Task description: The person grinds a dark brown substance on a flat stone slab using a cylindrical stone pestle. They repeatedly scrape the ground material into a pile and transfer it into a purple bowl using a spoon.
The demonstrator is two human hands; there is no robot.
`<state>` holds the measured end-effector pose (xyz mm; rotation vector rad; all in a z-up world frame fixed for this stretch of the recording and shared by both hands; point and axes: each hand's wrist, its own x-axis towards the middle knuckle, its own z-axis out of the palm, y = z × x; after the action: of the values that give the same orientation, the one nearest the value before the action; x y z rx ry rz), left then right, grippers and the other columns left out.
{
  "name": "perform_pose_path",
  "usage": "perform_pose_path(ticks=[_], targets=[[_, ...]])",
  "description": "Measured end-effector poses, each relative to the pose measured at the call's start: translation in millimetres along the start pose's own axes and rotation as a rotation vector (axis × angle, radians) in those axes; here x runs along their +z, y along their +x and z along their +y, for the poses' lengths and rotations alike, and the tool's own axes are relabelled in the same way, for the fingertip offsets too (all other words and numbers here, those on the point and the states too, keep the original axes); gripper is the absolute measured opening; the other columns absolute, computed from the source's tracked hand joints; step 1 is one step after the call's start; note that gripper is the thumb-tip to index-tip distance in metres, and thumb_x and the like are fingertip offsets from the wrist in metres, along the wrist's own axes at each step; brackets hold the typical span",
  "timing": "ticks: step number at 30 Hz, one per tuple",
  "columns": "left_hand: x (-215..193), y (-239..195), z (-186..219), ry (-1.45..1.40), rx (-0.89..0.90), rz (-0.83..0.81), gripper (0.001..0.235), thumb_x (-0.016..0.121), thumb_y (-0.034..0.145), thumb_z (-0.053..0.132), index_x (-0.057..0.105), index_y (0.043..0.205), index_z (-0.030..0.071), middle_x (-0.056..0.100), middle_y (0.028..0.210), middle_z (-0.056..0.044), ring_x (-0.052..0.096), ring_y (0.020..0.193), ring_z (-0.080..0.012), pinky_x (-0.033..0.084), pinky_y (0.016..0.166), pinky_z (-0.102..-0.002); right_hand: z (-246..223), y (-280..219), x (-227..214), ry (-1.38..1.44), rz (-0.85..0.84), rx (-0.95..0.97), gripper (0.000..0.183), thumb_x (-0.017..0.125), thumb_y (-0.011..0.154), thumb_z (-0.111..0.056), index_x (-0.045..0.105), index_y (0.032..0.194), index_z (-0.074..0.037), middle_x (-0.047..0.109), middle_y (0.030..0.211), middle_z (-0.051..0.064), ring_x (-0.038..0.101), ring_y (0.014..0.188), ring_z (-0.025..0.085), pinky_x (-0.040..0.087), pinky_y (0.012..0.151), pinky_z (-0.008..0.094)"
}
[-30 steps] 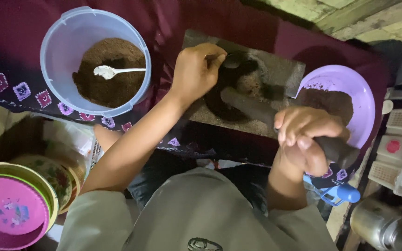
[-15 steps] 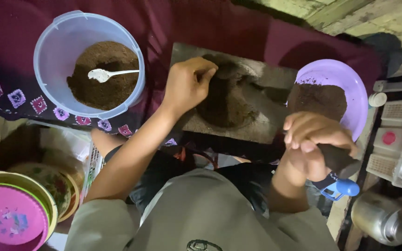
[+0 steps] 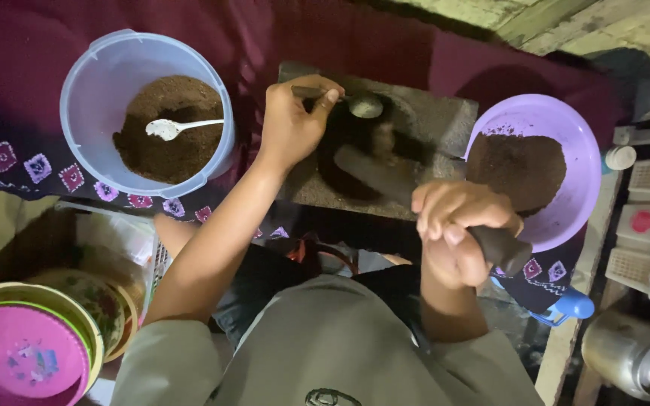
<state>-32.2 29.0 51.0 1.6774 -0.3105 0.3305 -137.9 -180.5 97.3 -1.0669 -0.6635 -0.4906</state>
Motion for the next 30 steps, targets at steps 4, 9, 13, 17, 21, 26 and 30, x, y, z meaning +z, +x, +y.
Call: perform_pose_path(ticks=[4,9,13,17,21,26,30], targets=[[-0.8,-0.5,-2.1,-0.004,0.002,-0.001,0.011,0.069,0.091,-0.006,0.077,0.088,0.001,0.073,0.075,-0.017,0.074,0.077,-0.0359,0.058,0.072,-0.043,-3.7,-0.9,19.8,0.042,0.007,0.054,0.011,0.054,0.075,-0.007,0.049,0.067,-0.012,0.049,0.045,0.002,0.05,0.04,0.015,0.045,0.043,0.027],[-2.9,-7.2,4.0,0.008,-0.014,-0.035,0.01,0.071,0.092,-0.004,0.077,0.088,0.001,0.073,0.074,-0.016,0.075,0.076,-0.0351,0.059,0.072,-0.042,25.1,-9.5,-9.8,-0.019,-0.048,0.086,0.016,0.055,0.08,-0.003,0.051,0.065,-0.008,0.051,0.047,0.005,0.052,0.041,0.018,0.049,0.045,0.031],[-3.5,-6.6,7.8,0.012,-0.028,-0.022,0.01,0.071,0.091,-0.005,0.077,0.087,0.001,0.073,0.074,-0.017,0.075,0.076,-0.0375,0.059,0.074,-0.043,14.6,-5.9,-12.2,-0.115,-0.027,0.006,0.015,0.056,0.082,-0.005,0.047,0.07,-0.008,0.048,0.048,0.004,0.051,0.043,0.019,0.05,0.051,0.033],[-2.4,-3.2,-1.5,-0.014,-0.036,-0.024,0.011,0.07,0.091,-0.004,0.078,0.088,0.002,0.073,0.074,-0.016,0.074,0.076,-0.0335,0.058,0.077,-0.042,30.0,-17.9,-14.3,-0.126,0.047,-0.079,0.015,0.059,0.083,-0.006,0.048,0.072,-0.008,0.049,0.049,0.005,0.054,0.046,0.02,0.054,0.059,0.039],[-2.3,0.0,-3.2,0.002,-0.047,-0.029,0.011,0.071,0.091,-0.003,0.079,0.089,0.004,0.074,0.076,-0.015,0.076,0.08,-0.0345,0.058,0.078,-0.042,32.8,-24.8,-9.1,0.022,0.052,0.037,0.017,0.06,0.08,-0.005,0.047,0.069,-0.008,0.047,0.049,0.004,0.05,0.044,0.019,0.047,0.051,0.034],[-2.7,3.2,0.9,-0.021,-0.056,-0.013,0.012,0.07,0.091,-0.004,0.079,0.089,0.004,0.074,0.074,-0.015,0.073,0.07,-0.0306,0.058,0.073,-0.04,-4.1,-18.9,-25.8,-0.129,0.012,0.029,0.015,0.059,0.078,-0.006,0.048,0.067,-0.009,0.049,0.046,0.004,0.052,0.042,0.018,0.051,0.052,0.034],[-5.0,5.5,0.7,-0.112,-0.072,0.029,0.013,0.067,0.094,-0.002,0.079,0.09,0.004,0.073,0.073,-0.011,0.059,0.061,-0.0143,0.055,0.067,-0.035,-6.4,-27.8,-53.9,-0.294,0.018,-0.114,0.017,0.058,0.082,-0.011,0.046,0.07,-0.012,0.047,0.046,0.003,0.05,0.043,0.018,0.053,0.057,0.037]])
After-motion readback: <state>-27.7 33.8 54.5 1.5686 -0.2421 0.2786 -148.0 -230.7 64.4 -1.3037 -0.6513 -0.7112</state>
